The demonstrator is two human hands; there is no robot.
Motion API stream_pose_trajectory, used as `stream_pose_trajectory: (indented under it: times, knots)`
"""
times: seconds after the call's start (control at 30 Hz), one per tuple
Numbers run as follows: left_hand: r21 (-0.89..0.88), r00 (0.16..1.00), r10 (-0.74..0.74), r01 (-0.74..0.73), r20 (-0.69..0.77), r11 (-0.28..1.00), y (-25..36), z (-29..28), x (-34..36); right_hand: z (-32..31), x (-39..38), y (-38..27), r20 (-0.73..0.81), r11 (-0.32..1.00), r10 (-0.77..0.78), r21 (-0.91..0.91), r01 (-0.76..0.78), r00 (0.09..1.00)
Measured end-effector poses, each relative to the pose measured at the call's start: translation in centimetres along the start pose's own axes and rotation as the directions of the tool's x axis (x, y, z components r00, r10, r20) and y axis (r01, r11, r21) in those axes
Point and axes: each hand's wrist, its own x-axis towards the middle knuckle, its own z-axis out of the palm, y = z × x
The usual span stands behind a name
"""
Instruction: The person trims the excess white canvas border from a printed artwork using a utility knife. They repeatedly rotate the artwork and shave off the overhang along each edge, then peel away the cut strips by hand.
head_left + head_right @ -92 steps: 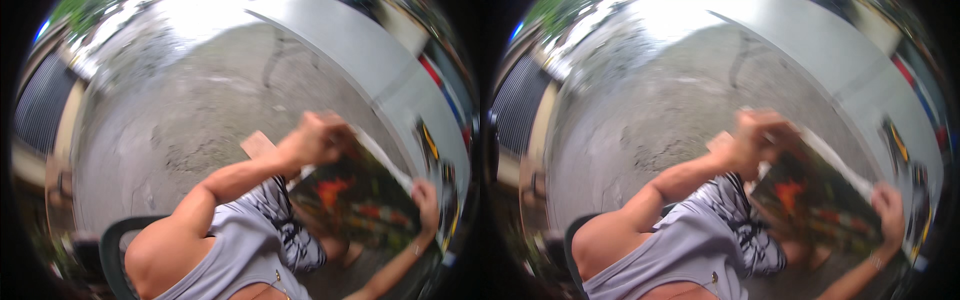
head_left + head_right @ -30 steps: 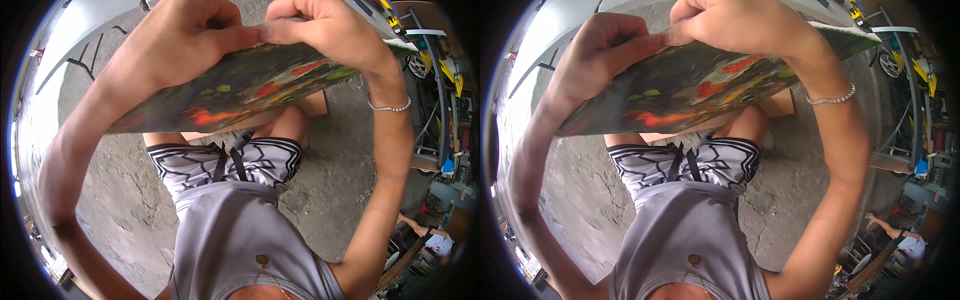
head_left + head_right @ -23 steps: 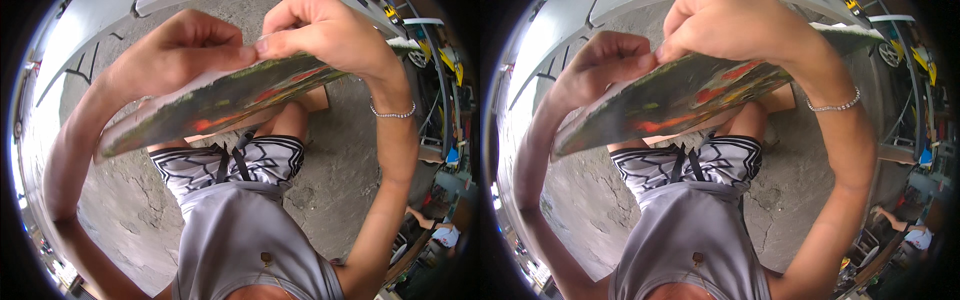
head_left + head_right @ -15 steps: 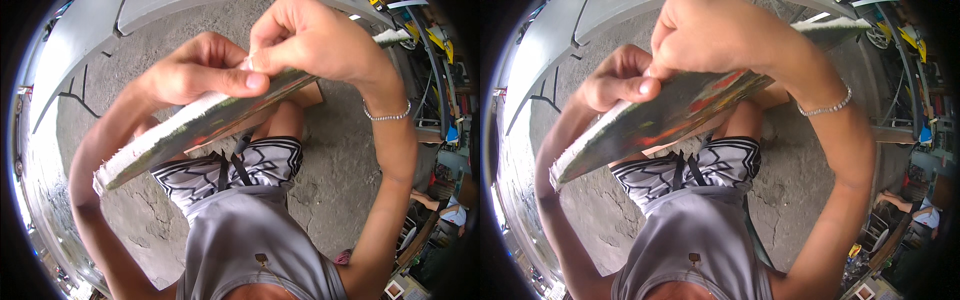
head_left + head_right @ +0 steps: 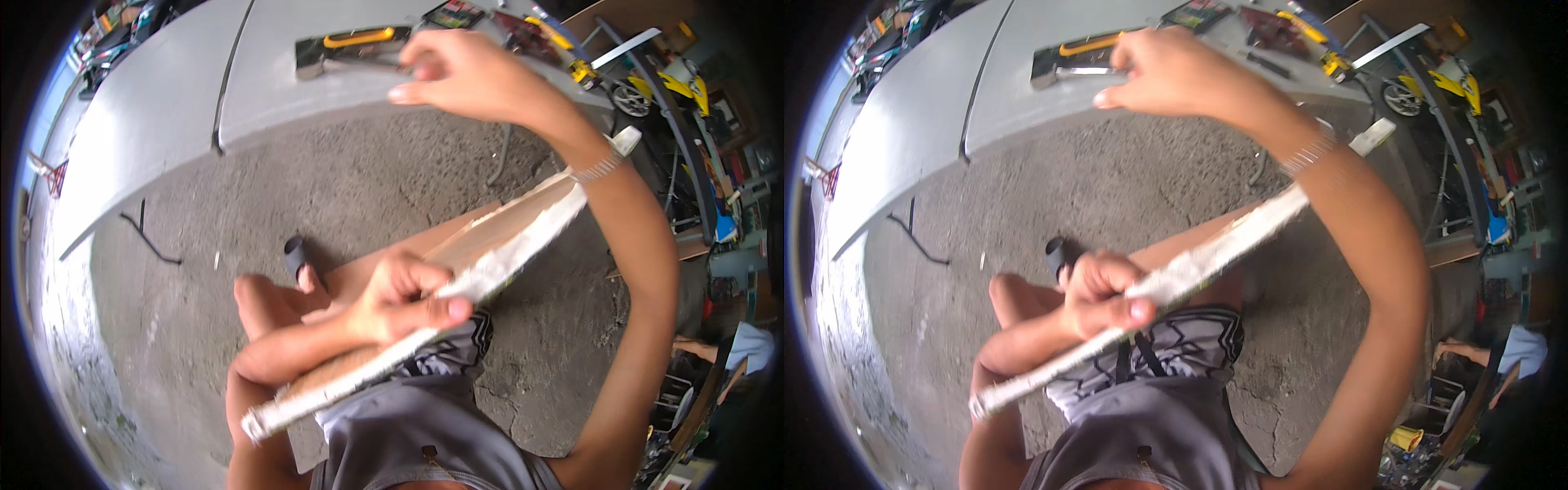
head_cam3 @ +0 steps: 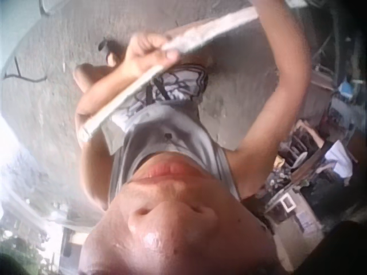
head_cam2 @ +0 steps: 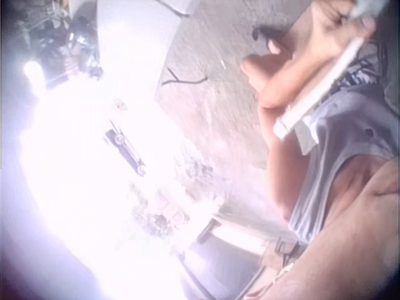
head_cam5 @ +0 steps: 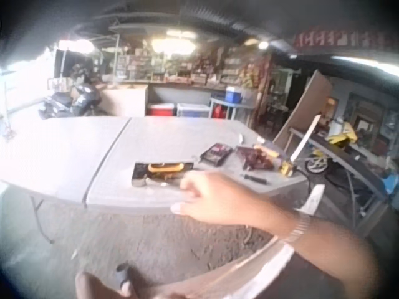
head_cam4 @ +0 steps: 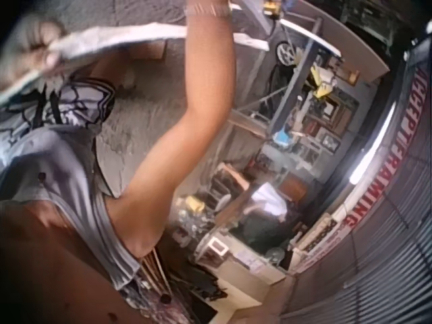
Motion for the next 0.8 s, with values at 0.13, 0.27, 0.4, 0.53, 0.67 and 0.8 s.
stream_pose_trajectory:
  times: [0.13, 0.27, 0.4, 0.53, 0.67, 0.8]
  knots:
    - [0.071, 0.977, 0.195, -0.201, 0.085, 0.977, -1.2, 0.9, 0.8, 4.2, 9.1, 3.0, 0.116, 0.934, -0.119, -0.323, 0.150, 0.986]
    - [0.070, 0.969, 0.225, -0.232, 0.098, 0.970, -2.3, 0.5, 0.6, 5.9, 12.3, 1.6, 0.210, 0.919, -0.074, -0.366, 0.148, 0.975]
    - [0.039, 0.967, 0.240, -0.244, 0.085, 0.969, -1.9, 1.2, 0.8, 6.3, 13.8, 1.0, 0.269, 0.933, 0.056, -0.356, 0.045, 0.962]
    - [0.031, 0.954, 0.277, -0.282, 0.115, 0.959, -2.7, 0.9, 0.8, 4.4, 12.4, 0.4, 0.201, 0.926, 0.104, -0.377, -0.021, 0.974]
    - [-0.012, 0.940, 0.318, -0.319, 0.124, 0.948, -2.8, 0.6, 1.4, -3.2, 6.3, -1.1, 0.081, 0.960, 0.074, -0.275, -0.049, 0.994]
    - [-0.042, 0.969, 0.236, -0.234, 0.068, 0.971, -2.6, 0.3, 1.2, -10.1, -2.9, -3.9, 0.126, 0.963, 0.263, -0.099, -0.252, 0.956]
